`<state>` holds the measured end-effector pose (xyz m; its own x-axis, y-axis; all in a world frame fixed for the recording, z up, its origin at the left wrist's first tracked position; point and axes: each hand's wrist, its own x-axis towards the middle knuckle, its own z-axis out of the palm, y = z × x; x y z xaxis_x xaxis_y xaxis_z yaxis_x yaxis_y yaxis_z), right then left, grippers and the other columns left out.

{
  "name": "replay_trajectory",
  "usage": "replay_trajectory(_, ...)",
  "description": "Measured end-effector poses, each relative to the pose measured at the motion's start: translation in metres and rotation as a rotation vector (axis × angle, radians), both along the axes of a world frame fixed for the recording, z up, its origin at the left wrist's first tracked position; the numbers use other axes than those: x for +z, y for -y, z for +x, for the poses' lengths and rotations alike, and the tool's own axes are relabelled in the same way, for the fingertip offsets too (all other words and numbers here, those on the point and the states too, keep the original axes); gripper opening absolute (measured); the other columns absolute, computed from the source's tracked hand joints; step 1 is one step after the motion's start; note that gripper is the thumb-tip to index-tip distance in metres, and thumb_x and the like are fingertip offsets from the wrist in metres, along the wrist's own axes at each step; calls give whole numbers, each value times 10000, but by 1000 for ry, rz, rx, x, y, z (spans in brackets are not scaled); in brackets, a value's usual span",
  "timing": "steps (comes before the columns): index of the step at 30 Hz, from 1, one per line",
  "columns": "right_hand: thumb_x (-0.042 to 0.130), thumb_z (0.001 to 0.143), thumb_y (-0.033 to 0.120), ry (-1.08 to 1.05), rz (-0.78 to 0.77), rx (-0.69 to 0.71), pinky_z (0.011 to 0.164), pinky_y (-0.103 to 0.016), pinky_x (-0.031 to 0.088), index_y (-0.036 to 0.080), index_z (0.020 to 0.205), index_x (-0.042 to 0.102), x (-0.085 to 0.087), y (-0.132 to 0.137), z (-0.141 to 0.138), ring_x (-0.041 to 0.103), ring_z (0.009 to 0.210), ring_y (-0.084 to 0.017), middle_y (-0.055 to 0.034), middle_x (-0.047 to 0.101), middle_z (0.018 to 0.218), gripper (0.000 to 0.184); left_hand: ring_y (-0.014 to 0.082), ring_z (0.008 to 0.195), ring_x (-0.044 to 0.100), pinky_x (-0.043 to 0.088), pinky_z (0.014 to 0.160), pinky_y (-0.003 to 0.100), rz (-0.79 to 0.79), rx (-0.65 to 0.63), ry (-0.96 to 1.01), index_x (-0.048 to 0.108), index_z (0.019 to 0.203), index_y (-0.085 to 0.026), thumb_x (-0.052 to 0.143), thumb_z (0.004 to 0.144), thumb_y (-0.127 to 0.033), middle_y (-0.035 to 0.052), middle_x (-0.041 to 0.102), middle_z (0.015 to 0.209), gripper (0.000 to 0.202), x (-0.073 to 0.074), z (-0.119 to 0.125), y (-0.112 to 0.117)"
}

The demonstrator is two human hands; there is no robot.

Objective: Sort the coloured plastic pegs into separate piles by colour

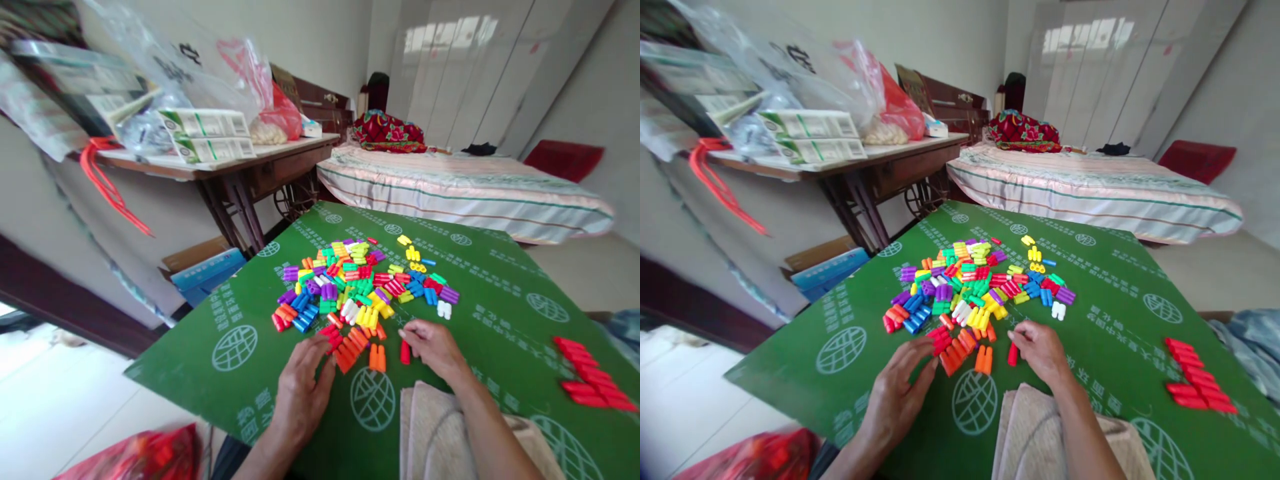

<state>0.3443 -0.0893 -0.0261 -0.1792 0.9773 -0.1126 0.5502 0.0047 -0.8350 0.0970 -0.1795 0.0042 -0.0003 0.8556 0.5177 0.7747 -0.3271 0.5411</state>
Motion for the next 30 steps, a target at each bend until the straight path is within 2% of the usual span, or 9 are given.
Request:
replay_trajectory(3, 478, 768, 438, -66, 28, -24, 467, -211, 361, 179, 767, 613, -6, 3, 1, 465, 464, -110, 39, 515, 487, 292, 227, 990, 590, 519, 844, 378, -73, 113, -126, 612, 990, -146, 525, 801, -230, 121, 625, 1067, 225, -2, -6, -17)
replay_trajectory(7, 495, 750, 446, -121, 12, -78, 447, -215, 367, 174, 810, 629, -11, 6, 4, 486, 471, -122, 26, 538, 498, 309, 232, 977, 576, 497, 841, 389, -254, 108, -209, 606, 1031, -150, 531, 779, -196, 115, 622, 1083, 266, 0, -2, -26)
replay_trajectory(11, 505, 742, 453, -133, -6, -67, 439, -217, 369, 169, 819, 641, -12, 6, 5, 488, 462, -122, 21, 547, 496, 324, 213, 962, 558, 461, 843, 357, -362, 104, -184, 622, 982, -175, 531, 771, -173, 89, 628, 1036, 230, 6, 2, -27)
replay_trajectory(16, 537, 724, 464, -163, -22, -77, 424, -211, 361, 165, 818, 642, -13, 6, 4, 491, 464, -121, 20, 561, 501, 330, 189, 913, 556, 444, 814, 301, -480, 197, -44, 628, 1009, -182, 605, 686, -145, 51, 630, 960, 325, 11, 2, -30)
replay_trajectory(25, 532, 738, 448, -153, 46, -120, 434, -205, 355, 168, 777, 648, -13, 8, 2, 470, 472, -113, 25, 543, 505, 305, 182, 878, 596, 473, 790, 300, -392, 278, 169, 589, 1096, -174, 617, 652, -192, 44, 644, 976, 444, 0, -1, -27)
replay_trajectory(30, 515, 756, 445, -124, 52, -95, 450, -210, 363, 169, 817, 647, -20, 3, 3, 480, 479, -121, 25, 544, 510, 312, 167, 759, 603, 472, 720, 273, -354, 219, 218, 667, 910, -184, 603, 678, -269, 18, 656, 844, 255, 0, -4, -27)
